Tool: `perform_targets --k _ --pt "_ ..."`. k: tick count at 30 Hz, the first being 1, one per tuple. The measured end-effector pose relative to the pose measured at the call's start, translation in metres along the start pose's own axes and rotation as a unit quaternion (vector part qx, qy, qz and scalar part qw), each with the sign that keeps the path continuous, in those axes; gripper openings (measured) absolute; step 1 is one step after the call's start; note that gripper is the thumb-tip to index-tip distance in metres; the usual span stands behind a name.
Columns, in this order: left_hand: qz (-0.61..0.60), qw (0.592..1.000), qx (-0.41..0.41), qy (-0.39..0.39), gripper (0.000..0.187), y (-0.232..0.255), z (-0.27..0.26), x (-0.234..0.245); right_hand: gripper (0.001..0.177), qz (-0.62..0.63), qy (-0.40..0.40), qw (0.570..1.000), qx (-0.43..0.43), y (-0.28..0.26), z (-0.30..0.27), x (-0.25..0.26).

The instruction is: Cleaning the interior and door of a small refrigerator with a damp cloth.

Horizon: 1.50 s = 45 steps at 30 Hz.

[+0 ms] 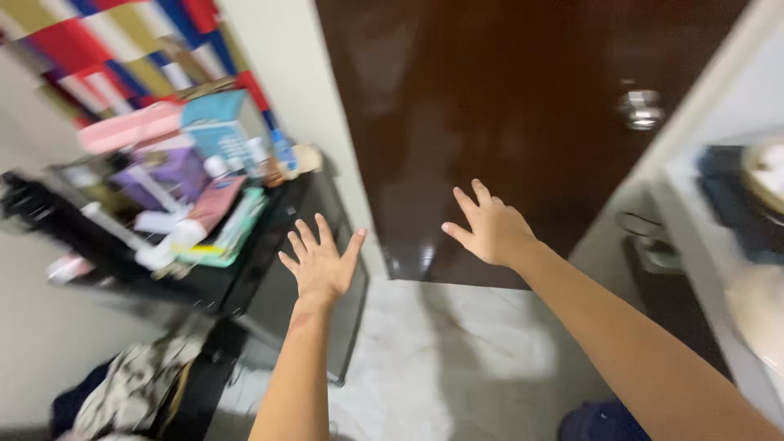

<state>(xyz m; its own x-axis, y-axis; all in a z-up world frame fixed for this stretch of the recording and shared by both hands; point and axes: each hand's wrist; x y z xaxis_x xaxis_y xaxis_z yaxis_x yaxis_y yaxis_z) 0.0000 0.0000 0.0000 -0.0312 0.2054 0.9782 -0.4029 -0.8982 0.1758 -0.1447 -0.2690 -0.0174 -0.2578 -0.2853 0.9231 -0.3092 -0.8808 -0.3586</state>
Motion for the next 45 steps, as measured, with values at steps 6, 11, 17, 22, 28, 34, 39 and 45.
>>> perform_targets --k 6,11,17,22,28,34,39,45 --pt "-0.151 0.981 -0.099 0.073 0.037 0.132 -0.02 0.007 0.017 0.022 0.262 0.964 -0.025 0.098 -0.054 0.03" --pt "-0.198 0.925 -0.293 0.141 0.023 0.251 -0.058 -0.01 0.012 -0.022 0.29 0.955 -0.059 0.162 -0.129 0.082" --pt "-0.251 0.868 -0.42 0.09 0.021 0.376 -0.127 -0.037 0.016 -0.088 0.289 0.948 -0.097 0.254 -0.233 0.115" --pt "-0.235 0.86 -0.452 -0.011 0.021 0.446 -0.186 -0.055 0.019 -0.142 0.269 0.936 -0.175 0.31 -0.323 0.137" --pt "-0.27 0.786 -0.556 0.006 0.017 0.504 -0.242 -0.099 0.024 -0.128 -0.031 0.922 -0.365 0.383 -0.418 0.125" --pt "-0.228 0.792 -0.56 -0.077 0.019 0.567 -0.3 -0.112 0.05 -0.053 -0.215 0.851 -0.475 0.442 -0.497 0.054" --pt "-0.235 0.745 -0.616 -0.101 0.022 0.608 -0.334 -0.116 0.055 0.043 -0.221 0.826 -0.516 0.441 -0.519 0.01" --pt "-0.262 0.688 -0.668 -0.111 0.019 0.656 -0.358 -0.106 0.039 0.127 -0.142 0.838 -0.511 0.459 -0.524 0.024"
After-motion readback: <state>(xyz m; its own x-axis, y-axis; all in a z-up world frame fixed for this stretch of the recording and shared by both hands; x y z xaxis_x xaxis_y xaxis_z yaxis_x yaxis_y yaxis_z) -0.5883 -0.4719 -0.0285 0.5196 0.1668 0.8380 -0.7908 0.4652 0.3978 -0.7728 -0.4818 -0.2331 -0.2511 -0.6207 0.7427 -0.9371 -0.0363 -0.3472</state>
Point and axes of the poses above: each hand's wrist, its own z-axis towards the middle knuckle, its own x-axis out of the back of the hand, y = z × x, and after that the axes turned 5 degrees about -x, right-handed
